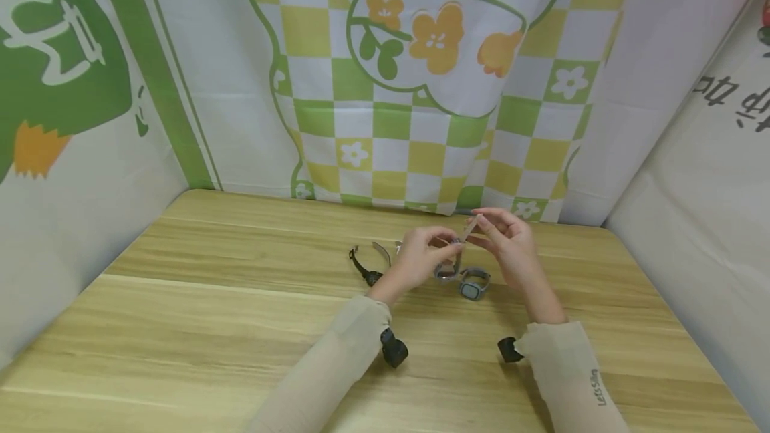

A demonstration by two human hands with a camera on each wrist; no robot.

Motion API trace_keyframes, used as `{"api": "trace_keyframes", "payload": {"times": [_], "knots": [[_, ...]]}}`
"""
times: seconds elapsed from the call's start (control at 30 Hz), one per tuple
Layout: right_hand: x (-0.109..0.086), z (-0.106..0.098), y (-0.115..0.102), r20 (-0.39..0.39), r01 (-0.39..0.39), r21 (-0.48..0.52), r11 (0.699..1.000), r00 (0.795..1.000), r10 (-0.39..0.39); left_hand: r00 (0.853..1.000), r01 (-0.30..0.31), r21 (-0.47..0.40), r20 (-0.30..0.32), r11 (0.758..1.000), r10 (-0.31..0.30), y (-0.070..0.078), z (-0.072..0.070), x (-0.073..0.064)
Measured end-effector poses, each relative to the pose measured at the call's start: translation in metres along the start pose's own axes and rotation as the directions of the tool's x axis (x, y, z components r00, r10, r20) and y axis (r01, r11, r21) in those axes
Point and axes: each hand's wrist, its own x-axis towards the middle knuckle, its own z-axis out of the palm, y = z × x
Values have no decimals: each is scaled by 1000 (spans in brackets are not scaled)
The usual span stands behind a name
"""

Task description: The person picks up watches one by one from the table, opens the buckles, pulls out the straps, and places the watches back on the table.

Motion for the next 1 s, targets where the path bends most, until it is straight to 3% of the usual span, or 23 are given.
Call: {"api": "trace_keyframes", "payload": {"times": [0.5, 0.73, 1.0], "knots": [[1, 0, 0, -1, -14, -4, 1000, 1000, 14, 999, -16, -43, -49, 999, 14, 0, 0, 0], [0, -2, 0, -2, -24, -28, 999, 1000, 24, 996, 25, -175, -84, 984, -40, -1, -2, 0], [0, -5, 0, 26, -44, -68, 997, 999, 46, 995, 31, -353, -73, 935, -61, -5, -6, 2]]}}
